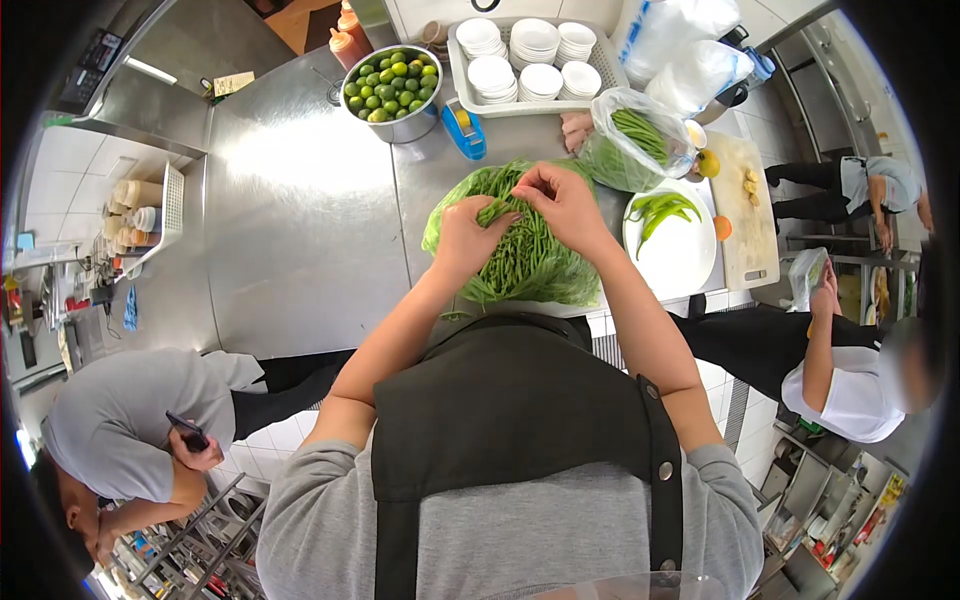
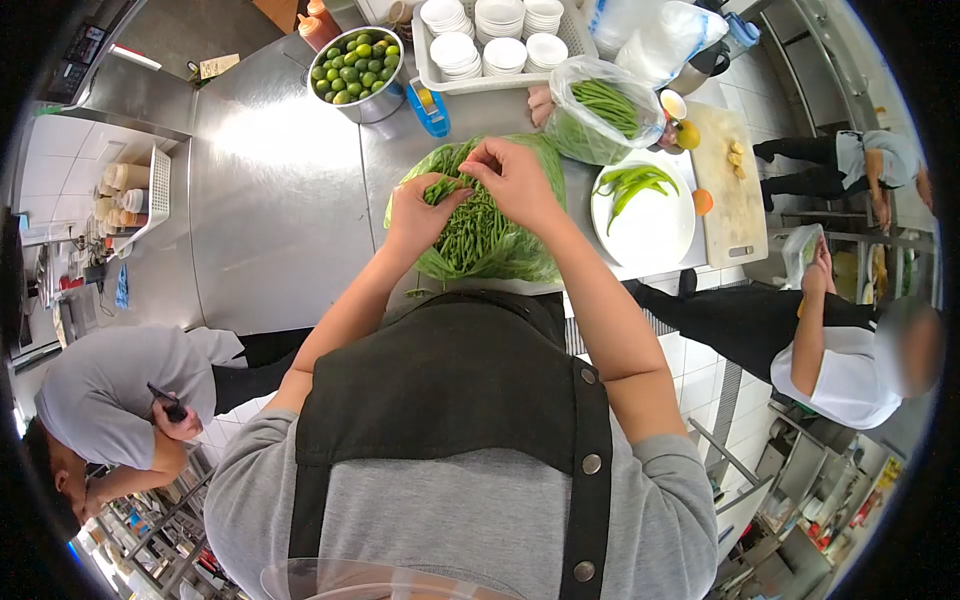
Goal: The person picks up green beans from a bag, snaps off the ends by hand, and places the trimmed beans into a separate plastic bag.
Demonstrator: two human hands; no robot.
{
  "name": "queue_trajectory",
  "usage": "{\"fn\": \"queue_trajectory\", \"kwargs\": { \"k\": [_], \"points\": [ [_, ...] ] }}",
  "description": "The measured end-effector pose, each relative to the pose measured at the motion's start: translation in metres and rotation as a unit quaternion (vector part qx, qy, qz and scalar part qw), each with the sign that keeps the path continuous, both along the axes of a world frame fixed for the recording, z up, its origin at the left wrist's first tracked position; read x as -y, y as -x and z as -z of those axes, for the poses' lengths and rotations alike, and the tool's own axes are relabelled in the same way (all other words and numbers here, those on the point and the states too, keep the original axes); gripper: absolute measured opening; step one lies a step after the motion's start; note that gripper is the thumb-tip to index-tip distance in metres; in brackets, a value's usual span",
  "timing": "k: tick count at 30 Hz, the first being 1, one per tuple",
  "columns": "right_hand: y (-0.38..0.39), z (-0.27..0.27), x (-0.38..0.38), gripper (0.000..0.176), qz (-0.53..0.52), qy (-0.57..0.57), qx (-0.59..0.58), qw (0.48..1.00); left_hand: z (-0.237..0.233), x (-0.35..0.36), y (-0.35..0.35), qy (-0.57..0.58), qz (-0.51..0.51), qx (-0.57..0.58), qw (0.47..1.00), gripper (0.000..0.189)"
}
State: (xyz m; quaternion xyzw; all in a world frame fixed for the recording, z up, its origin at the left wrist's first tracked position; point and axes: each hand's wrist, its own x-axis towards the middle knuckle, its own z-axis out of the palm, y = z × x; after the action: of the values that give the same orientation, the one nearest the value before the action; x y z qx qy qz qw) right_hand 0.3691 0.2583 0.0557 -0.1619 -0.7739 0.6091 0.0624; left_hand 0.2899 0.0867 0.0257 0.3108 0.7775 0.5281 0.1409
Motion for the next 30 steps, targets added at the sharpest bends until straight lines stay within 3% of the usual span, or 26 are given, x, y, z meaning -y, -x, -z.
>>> {"fn": "queue_trajectory", "kwargs": {
  "k": [1,2,4,5,7,10,13,16,20,26,29,30],
  "points": [
    [-0.001,0.001,-0.001,0.010,-0.011,0.029,0.028,0.999,0.003,0.000,0.000,-0.002,-0.004,-0.002,1.000,0.023],
    [-0.003,0.002,-0.002,0.010,-0.009,0.171,0.026,0.985,0.005,0.000,0.001,-0.012,-0.018,0.006,1.000,0.022],
    [-0.007,0.007,-0.003,0.010,-0.004,0.443,0.021,0.896,0.004,0.001,0.003,-0.031,-0.046,0.021,0.998,0.021],
    [-0.009,0.013,-0.004,0.011,0.009,0.379,0.029,0.925,0.003,0.003,0.006,-0.061,-0.055,0.154,0.985,0.021],
    [-0.012,0.026,-0.003,0.016,0.034,0.246,0.045,0.968,-0.011,0.007,0.014,-0.118,-0.069,0.408,0.903,0.020],
    [-0.023,0.027,0.006,0.030,-0.057,0.006,0.008,0.998,-0.020,0.013,0.025,-0.293,-0.022,0.560,0.774,0.019],
    [-0.026,0.000,0.024,0.038,-0.116,0.028,0.027,0.992,-0.007,0.015,0.032,-0.337,-0.049,0.583,0.738,0.023],
    [-0.019,-0.013,0.043,0.033,-0.062,0.032,0.054,0.996,-0.002,0.013,0.034,-0.390,-0.059,0.609,0.689,0.024],
    [-0.009,-0.009,0.064,0.026,0.019,-0.019,0.016,1.000,-0.007,0.010,0.029,-0.391,-0.067,0.586,0.707,0.025],
    [-0.004,-0.014,0.066,0.009,0.054,-0.098,-0.149,0.982,-0.005,0.013,0.030,-0.386,-0.132,0.569,0.714,0.024],
    [-0.009,-0.019,0.066,0.008,-0.017,-0.096,-0.235,0.967,0.005,0.015,0.031,-0.367,-0.178,0.574,0.710,0.021],
    [-0.010,-0.017,0.063,0.011,-0.058,-0.102,-0.179,0.977,0.009,0.017,0.033,-0.364,-0.188,0.570,0.712,0.019]
  ]
}}
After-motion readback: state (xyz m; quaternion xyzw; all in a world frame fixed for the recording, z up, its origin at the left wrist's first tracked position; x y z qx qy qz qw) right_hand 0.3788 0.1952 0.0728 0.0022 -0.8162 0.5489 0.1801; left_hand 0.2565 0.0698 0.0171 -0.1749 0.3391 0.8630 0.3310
